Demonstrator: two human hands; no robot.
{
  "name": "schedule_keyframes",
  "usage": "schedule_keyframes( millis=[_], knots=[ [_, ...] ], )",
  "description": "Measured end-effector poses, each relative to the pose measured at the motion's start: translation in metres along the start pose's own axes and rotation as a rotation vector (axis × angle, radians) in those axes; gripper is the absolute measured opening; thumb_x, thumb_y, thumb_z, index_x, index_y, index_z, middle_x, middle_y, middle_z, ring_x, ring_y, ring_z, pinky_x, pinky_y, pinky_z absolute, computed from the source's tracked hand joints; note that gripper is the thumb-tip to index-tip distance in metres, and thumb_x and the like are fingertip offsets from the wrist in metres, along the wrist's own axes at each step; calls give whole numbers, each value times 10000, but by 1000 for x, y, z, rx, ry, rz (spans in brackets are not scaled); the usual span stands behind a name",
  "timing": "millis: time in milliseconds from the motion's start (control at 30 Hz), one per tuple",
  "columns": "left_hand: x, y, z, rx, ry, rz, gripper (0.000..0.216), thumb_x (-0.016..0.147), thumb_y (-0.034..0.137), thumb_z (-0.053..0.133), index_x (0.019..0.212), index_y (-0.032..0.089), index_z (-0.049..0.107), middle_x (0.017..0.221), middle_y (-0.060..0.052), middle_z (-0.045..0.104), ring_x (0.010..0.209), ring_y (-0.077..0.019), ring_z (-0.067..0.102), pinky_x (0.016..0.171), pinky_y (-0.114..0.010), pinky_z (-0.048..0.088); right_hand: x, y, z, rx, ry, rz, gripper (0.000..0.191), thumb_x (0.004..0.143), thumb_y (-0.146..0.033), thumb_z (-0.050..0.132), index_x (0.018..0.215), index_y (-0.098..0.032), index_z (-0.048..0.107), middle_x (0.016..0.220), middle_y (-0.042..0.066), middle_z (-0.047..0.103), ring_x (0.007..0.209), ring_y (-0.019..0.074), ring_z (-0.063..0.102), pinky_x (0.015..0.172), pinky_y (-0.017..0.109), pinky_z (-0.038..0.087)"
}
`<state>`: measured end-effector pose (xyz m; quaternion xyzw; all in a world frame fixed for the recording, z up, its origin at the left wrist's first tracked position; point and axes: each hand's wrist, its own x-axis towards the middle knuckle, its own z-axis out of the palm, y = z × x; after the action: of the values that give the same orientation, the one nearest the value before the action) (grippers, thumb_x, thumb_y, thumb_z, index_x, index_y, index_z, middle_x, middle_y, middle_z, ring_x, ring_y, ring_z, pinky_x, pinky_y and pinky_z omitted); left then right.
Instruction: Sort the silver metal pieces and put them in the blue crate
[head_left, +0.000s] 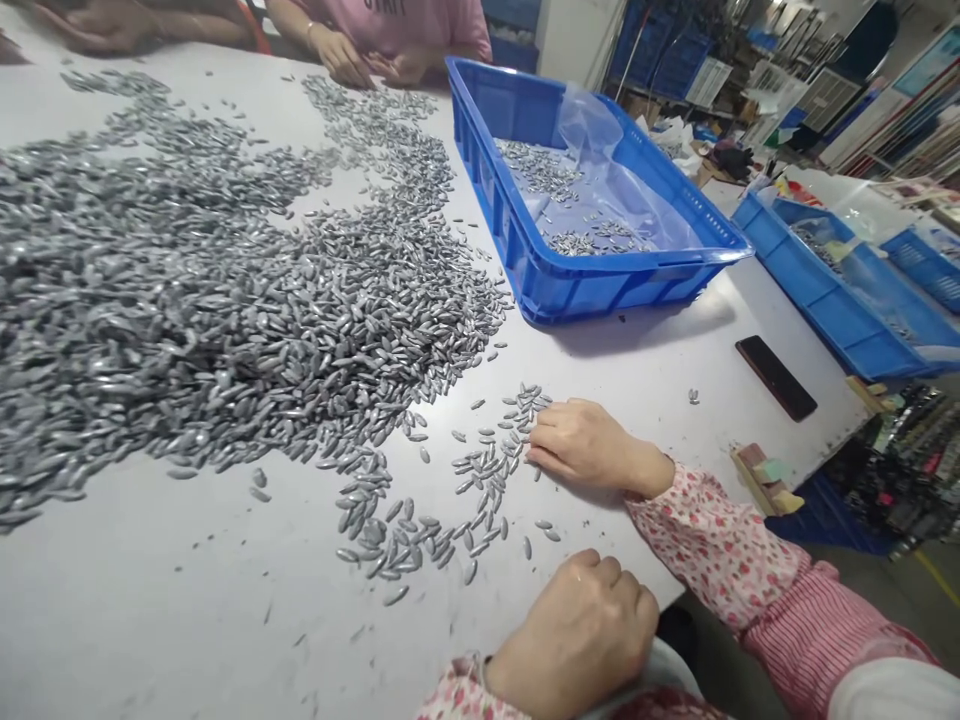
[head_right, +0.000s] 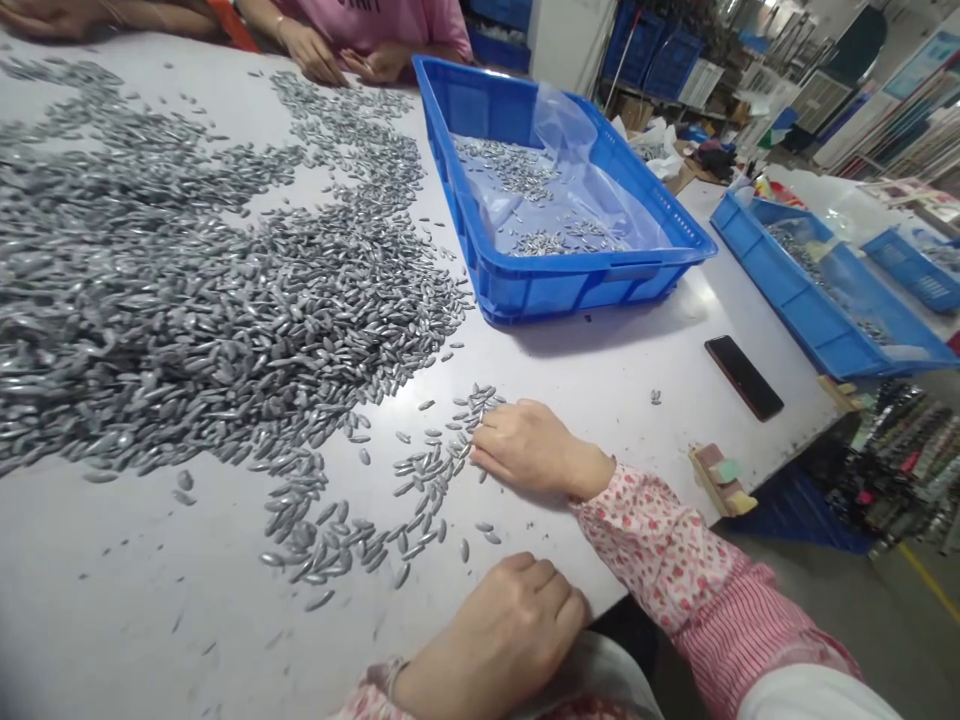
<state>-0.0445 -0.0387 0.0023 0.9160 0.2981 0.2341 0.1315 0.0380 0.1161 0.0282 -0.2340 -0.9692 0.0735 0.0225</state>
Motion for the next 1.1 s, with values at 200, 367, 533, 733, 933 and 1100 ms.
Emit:
schedule_keyframes(
  millis=[200,367,533,733,933,1100],
  knots=[
    [1,1,-2,-4,-22,-16,190,880,153,629,771,177,475,715,2,598,602,-174,532,550,-317,339,-4,8,-8,145,30,54,287,983,-311,494,771,-152,604,773,35,600,723,146,475,672,278,309],
    [2,1,0,-8,-36,-7,187,880,164,623,760,180,480,694,9,590,586,-176,529,533,-327,340,-6,9,-11,297,-84,-164,175,964,-296,539,885,-174,636,855,27,601,833,158,507,756,276,370],
    [1,3,-1,-5,-43,-15,179,858,152,645,767,180,494,700,10,595,592,-181,534,536,-331,362,-5,9,-4,252,-78,-164,273,989,-326,497,813,-171,637,790,17,599,775,150,502,733,281,356],
    [1,2,1,-2,-39,-11,175,849,154,651,769,182,498,705,9,594,594,-189,538,534,-336,379,-6,14,-2,213,-6,-11,265,951,-354,567,776,-163,626,778,22,611,735,146,499,672,274,328],
    [2,4,0,-5,-60,-11,185,879,151,611,742,183,491,678,4,589,586,-188,553,532,-328,383,-9,1,-12,381,-153,-157,279,938,-431,583,834,-174,618,786,-6,625,742,121,528,669,250,344],
    [3,6,-2,-14,-120,-15,180,901,155,593,750,176,497,690,-8,601,627,-195,575,566,-318,400,-13,-12,-12,212,-255,-265,166,935,-333,586,874,-179,603,813,8,627,750,140,501,618,277,294]
  ],
)
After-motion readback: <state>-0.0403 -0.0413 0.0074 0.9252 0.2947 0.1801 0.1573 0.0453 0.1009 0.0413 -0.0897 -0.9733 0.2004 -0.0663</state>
